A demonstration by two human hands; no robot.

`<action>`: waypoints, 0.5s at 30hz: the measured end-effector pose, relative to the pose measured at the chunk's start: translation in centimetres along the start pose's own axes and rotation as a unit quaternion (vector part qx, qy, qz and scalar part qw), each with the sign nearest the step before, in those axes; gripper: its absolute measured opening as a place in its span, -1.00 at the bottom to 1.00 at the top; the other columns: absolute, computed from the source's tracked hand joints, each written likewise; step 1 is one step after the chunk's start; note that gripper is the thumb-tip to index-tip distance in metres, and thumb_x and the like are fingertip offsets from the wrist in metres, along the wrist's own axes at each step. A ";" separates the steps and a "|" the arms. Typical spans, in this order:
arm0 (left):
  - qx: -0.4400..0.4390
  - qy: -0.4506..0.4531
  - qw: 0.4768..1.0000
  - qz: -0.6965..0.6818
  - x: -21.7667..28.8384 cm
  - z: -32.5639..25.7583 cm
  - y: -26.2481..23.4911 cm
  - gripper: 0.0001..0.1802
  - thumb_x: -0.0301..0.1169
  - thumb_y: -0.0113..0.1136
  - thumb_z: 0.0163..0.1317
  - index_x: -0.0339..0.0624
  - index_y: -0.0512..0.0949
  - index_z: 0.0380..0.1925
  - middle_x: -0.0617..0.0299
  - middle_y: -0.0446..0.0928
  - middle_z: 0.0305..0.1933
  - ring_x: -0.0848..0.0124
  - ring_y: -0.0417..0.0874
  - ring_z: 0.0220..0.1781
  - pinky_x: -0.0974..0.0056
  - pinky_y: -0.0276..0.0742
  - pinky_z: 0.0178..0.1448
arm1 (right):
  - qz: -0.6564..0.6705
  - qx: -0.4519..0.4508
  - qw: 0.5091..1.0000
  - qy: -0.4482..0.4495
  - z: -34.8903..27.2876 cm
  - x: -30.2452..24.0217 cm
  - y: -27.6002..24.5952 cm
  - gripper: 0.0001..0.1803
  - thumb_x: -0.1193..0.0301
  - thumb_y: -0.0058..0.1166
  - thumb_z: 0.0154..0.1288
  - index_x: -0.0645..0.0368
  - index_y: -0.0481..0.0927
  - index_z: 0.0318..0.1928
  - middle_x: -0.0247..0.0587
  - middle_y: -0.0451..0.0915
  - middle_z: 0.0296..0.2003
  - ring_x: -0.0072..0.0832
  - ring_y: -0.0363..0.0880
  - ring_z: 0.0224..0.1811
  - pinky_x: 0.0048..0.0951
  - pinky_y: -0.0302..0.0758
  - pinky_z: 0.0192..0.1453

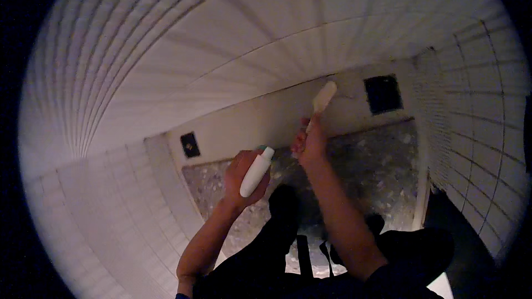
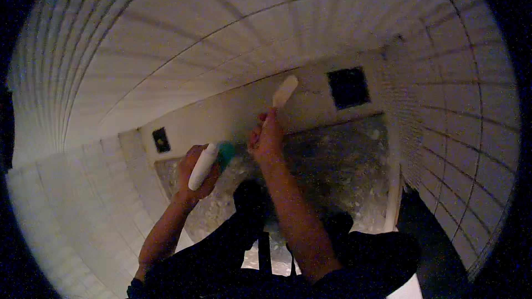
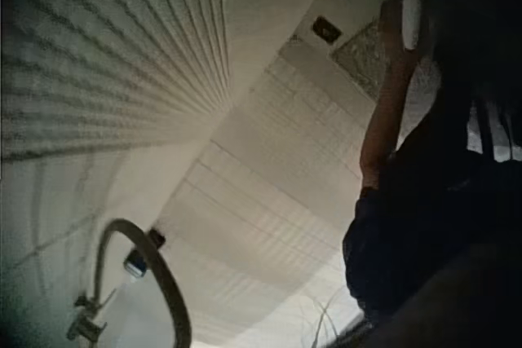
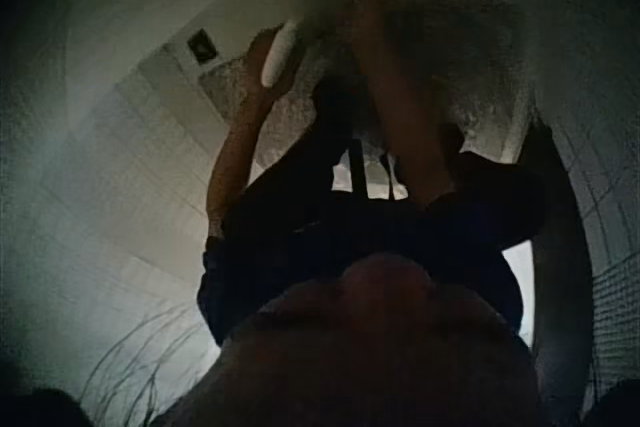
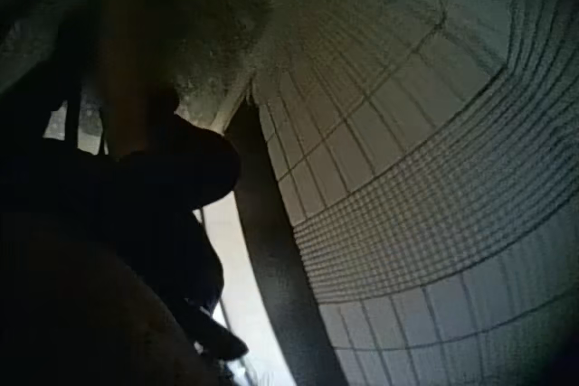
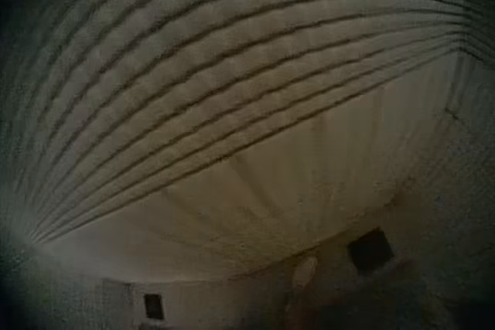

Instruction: The person cleans a sink basin using a brush and a cleaning solution, rinses a cup, and then sprays and scrubs a floor drain area in a shower.

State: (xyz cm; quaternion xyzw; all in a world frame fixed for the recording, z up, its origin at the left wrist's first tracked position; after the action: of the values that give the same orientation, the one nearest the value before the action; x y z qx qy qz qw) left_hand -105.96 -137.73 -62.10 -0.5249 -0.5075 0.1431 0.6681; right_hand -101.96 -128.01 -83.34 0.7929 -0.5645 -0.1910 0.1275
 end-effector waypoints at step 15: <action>0.292 -0.299 0.896 -0.150 -0.2 -18.6 -8.0 -0.58 -0.51 0.19 0.04 -0.16 0.47 -0.02 -0.02 0.57 -0.17 0.03 0.62 -0.14 0.15 0.54 -0.08 | -0.245 -0.065 0.966 0.043 -6.2 13.0 -1.2 -0.53 -0.14 -0.22 0.37 0.01 0.34 -0.29 -0.43 0.15 -0.73 -0.52 0.09 -0.79 -0.32 0.11 -0.68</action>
State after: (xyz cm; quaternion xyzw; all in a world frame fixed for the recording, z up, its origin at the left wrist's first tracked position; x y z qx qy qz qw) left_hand -93.37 -151.48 -54.16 -0.1562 -0.6917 0.3327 0.6216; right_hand -94.41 -139.97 -80.39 0.9045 -0.3334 -0.2182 0.1520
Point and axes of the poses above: each hand's wrist, its own z-axis towards the middle knuckle, its own y-axis out of the palm, x = y × z, the point moved 10 cm from there along z, towards the middle knuckle
